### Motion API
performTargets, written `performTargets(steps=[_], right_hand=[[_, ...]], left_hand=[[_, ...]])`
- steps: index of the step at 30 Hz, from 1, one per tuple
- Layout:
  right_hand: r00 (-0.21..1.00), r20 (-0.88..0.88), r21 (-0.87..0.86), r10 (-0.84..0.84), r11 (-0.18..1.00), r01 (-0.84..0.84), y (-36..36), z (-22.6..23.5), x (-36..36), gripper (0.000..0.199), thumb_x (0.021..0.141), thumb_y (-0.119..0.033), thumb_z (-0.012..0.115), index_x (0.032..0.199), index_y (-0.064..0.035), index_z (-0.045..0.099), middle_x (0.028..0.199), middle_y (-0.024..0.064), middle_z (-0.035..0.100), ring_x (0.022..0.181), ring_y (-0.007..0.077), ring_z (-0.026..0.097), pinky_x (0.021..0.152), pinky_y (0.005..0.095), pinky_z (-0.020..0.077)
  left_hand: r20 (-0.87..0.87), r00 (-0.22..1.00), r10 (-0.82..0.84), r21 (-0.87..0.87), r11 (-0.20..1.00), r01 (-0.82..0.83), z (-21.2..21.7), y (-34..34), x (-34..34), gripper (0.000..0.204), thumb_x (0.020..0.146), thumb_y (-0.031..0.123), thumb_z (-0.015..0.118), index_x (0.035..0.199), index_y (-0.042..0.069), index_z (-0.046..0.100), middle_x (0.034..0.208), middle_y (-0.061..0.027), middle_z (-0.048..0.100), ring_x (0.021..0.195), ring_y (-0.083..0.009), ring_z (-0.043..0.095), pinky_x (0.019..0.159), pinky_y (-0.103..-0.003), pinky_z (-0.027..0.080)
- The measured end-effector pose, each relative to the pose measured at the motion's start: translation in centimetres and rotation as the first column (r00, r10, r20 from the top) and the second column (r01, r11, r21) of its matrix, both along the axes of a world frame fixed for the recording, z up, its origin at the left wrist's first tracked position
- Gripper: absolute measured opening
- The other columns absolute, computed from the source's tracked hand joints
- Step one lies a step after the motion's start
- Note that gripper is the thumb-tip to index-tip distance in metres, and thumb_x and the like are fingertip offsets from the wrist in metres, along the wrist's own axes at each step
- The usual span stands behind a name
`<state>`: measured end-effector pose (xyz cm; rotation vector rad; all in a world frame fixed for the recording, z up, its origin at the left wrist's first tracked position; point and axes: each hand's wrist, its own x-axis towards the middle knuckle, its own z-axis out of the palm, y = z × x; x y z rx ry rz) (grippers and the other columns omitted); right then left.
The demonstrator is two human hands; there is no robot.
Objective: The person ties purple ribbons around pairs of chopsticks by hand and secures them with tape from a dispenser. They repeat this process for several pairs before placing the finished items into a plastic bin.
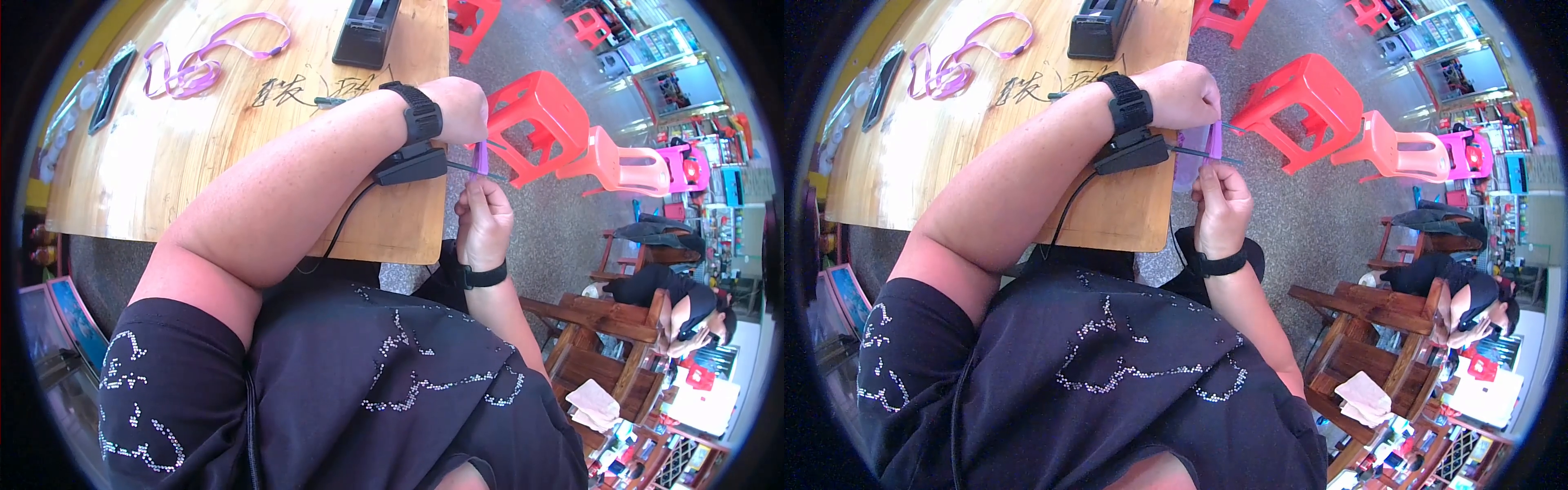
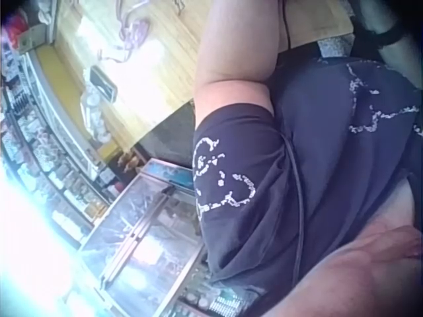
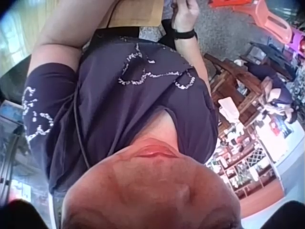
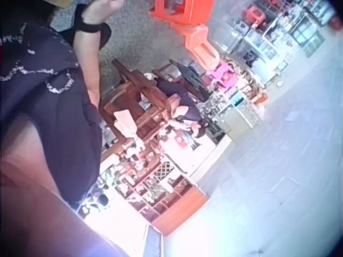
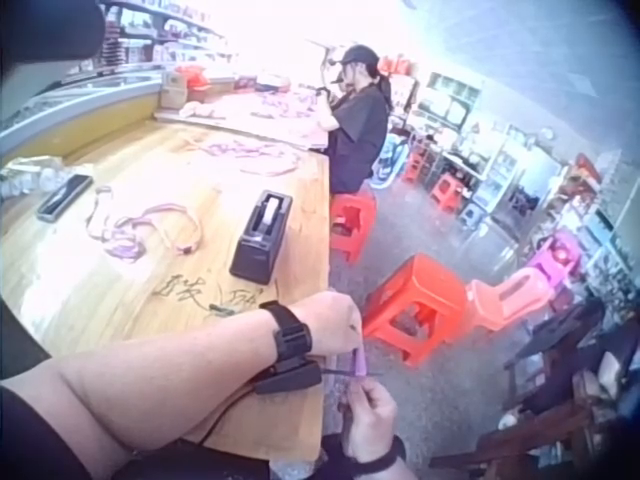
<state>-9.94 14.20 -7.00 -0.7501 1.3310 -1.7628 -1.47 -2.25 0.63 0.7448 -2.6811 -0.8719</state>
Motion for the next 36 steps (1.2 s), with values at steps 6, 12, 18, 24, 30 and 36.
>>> performTargets(steps=[6, 12, 18, 24, 30, 36], right_hand=[[0.998, 0.065, -0.028, 0.026, 0.999, -0.025, 0.6, 0.7, -0.4, 0.010, 0.086, -0.013, 0.058, 0.081, -0.0045, 0.056, 0.066, 0.0021, 0.053, 0.058, 0.0100, 0.047, 0.055, 0.0224, 0.0368], [0.982, 0.181, -0.006, 0.058, 0.998, -0.058, 0.6, 1.8, -0.4, 0.008, 0.086, -0.011, 0.057, 0.081, -0.0051, 0.056, 0.066, 0.0025, 0.053, 0.059, 0.0107, 0.047, 0.055, 0.0224, 0.0371], [0.972, 0.230, 0.116, 0.057, 0.990, -0.086, 0.5, 2.6, -0.6, 0.007, 0.086, -0.010, 0.056, 0.083, -0.0043, 0.059, 0.065, 0.0003, 0.053, 0.057, 0.0084, 0.048, 0.051, 0.0209, 0.0369], [0.971, 0.234, 0.081, 0.041, 0.995, -0.062, 0.6, 3.0, -0.3, 0.008, 0.084, -0.012, 0.060, 0.078, -0.0065, 0.059, 0.062, -0.0021, 0.054, 0.049, 0.0051, 0.045, 0.045, 0.0175, 0.0340], [0.974, 0.224, 0.111, 0.035, 0.992, -0.061, 0.8, 3.1, -0.3, 0.011, 0.086, -0.013, 0.058, 0.079, -0.0057, 0.059, 0.065, -0.0014, 0.056, 0.049, 0.0046, 0.046, 0.046, 0.0187, 0.0364], [0.990, -0.137, 0.186, 0.017, 0.983, 0.009, 1.1, 5.0, -1.8, 0.007, 0.083, -0.010, 0.059, 0.078, -0.0046, 0.059, 0.069, 0.0001, 0.058, 0.056, 0.0054, 0.050, 0.051, 0.0175, 0.0377]], left_hand=[[0.039, 0.999, 0.014, 0.081, 0.997, -0.017, 0.3, 0.4, 0.1, 0.020, 0.076, 0.020, 0.055, 0.083, 0.006, 0.067, 0.077, -0.0141, 0.064, 0.074, -0.0292, 0.063, 0.071, -0.036, 0.050], [-0.101, 0.994, 0.030, 0.042, 0.999, -0.026, -0.9, 0.4, 0.2, 0.018, 0.076, 0.018, 0.055, 0.083, 0.005, 0.066, 0.077, -0.0137, 0.064, 0.073, -0.0295, 0.062, 0.068, -0.036, 0.050], [-0.099, 0.993, 0.069, 0.273, 0.961, -0.040, 1.9, 5.0, 3.1, 0.020, 0.078, 0.018, 0.053, 0.082, 0.001, 0.065, 0.069, -0.0109, 0.063, 0.063, -0.0192, 0.061, 0.059, -0.031, 0.049], [0.098, 0.995, 0.035, 0.928, 0.359, -0.104, 2.0, 8.1, 4.8, 0.017, 0.081, 0.011, 0.051, 0.096, 0.004, 0.054, 0.079, -0.0039, 0.061, 0.054, -0.0065, 0.049, 0.046, -0.020, 0.039], [-0.259, 0.891, 0.373, 0.859, -0.334, 0.389, -1.0, 9.3, 3.7, 0.019, 0.083, 0.004, 0.053, 0.102, 0.006, 0.048, 0.079, 0.0003, 0.056, 0.059, -0.0061, 0.048, 0.048, -0.019, 0.036], [-0.265, 0.869, 0.418, 0.839, -0.344, 0.421, -0.7, 9.6, 3.8, 0.020, 0.083, 0.003, 0.053, 0.101, 0.008, 0.045, 0.081, -0.0021, 0.057, 0.065, -0.0115, 0.055, 0.056, -0.025, 0.042]])
